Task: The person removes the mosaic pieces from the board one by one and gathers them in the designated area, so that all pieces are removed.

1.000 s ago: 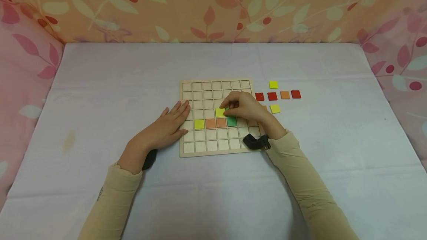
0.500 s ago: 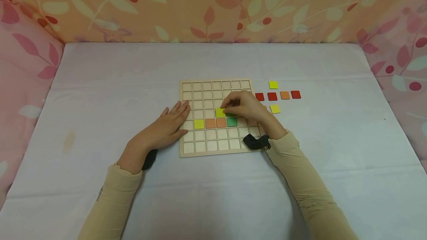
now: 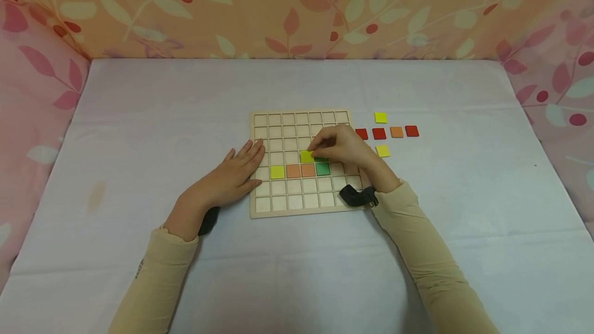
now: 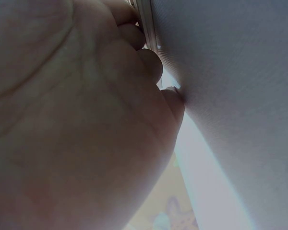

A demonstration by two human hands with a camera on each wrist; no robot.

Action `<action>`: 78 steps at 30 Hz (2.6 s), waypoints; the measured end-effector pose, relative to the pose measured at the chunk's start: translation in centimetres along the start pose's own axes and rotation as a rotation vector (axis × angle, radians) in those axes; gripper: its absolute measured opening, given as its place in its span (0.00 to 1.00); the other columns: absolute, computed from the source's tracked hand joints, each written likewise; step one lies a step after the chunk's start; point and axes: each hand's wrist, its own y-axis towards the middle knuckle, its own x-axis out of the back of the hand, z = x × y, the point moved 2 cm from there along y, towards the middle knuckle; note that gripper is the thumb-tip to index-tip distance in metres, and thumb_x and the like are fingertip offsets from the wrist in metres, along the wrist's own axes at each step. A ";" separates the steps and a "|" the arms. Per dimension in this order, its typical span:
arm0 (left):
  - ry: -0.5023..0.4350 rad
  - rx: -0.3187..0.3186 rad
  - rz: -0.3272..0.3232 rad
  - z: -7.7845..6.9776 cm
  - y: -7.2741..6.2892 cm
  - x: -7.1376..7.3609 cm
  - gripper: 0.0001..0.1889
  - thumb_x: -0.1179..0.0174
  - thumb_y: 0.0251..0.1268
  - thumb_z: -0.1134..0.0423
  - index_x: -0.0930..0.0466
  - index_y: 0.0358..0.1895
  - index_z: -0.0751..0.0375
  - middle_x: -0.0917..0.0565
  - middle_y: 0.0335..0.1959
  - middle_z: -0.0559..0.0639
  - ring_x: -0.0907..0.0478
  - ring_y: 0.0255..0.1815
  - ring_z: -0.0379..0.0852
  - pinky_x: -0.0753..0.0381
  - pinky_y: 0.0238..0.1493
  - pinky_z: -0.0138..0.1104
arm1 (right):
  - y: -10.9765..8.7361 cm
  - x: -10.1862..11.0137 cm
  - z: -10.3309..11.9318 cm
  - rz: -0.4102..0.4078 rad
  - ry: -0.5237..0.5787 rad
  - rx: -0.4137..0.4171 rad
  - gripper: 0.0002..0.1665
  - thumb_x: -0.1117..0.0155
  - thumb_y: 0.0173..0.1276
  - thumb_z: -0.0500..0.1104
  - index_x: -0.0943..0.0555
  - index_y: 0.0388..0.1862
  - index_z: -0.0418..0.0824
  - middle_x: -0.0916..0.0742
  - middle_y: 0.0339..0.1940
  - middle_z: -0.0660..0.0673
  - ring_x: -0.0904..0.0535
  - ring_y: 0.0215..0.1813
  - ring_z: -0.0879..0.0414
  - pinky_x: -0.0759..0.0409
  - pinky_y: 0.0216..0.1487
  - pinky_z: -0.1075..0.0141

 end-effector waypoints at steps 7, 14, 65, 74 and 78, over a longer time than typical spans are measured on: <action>0.010 0.001 -0.001 0.1 0.0 0.1 0.37 0.50 0.72 0.58 0.61 0.74 0.68 0.63 0.76 0.58 0.70 0.75 0.54 0.64 0.70 0.56 | 0.2 0.0 0.1 0.001 0.028 -0.023 0.04 0.29 0.55 0.31 0.13 0.31 0.36 0.13 0.33 0.44 0.18 0.33 0.55 0.20 0.37 0.68; 0.000 0.002 -0.006 0.1 -0.1 0.3 0.37 0.50 0.72 0.59 0.61 0.74 0.69 0.63 0.76 0.59 0.69 0.75 0.54 0.65 0.70 0.56 | 0.3 -0.1 0.0 -0.008 0.045 -0.058 0.04 0.29 0.55 0.32 0.13 0.32 0.35 0.12 0.33 0.43 0.17 0.34 0.55 0.21 0.37 0.68; -0.023 0.010 0.004 0.1 -0.2 -0.2 0.38 0.50 0.72 0.58 0.61 0.74 0.67 0.64 0.76 0.56 0.71 0.75 0.52 0.65 0.70 0.55 | -3.9 1.8 -1.4 -0.091 0.236 -0.165 0.09 0.29 0.56 0.34 0.15 0.36 0.30 0.14 0.34 0.44 0.19 0.36 0.53 0.22 0.38 0.69; -0.030 0.006 0.003 0.2 -0.2 -0.3 0.38 0.49 0.71 0.58 0.61 0.74 0.67 0.64 0.76 0.56 0.71 0.75 0.52 0.65 0.70 0.55 | -4.5 2.5 -1.9 -0.115 0.249 -0.150 0.09 0.29 0.56 0.32 0.16 0.35 0.29 0.14 0.34 0.43 0.19 0.35 0.53 0.23 0.34 0.69; -0.030 0.005 0.002 0.2 -0.3 -0.2 0.38 0.49 0.71 0.58 0.61 0.74 0.67 0.64 0.76 0.56 0.71 0.75 0.52 0.66 0.70 0.55 | -4.8 2.9 -2.1 -0.110 0.274 -0.134 0.09 0.31 0.56 0.30 0.17 0.36 0.27 0.14 0.33 0.44 0.18 0.33 0.53 0.21 0.36 0.67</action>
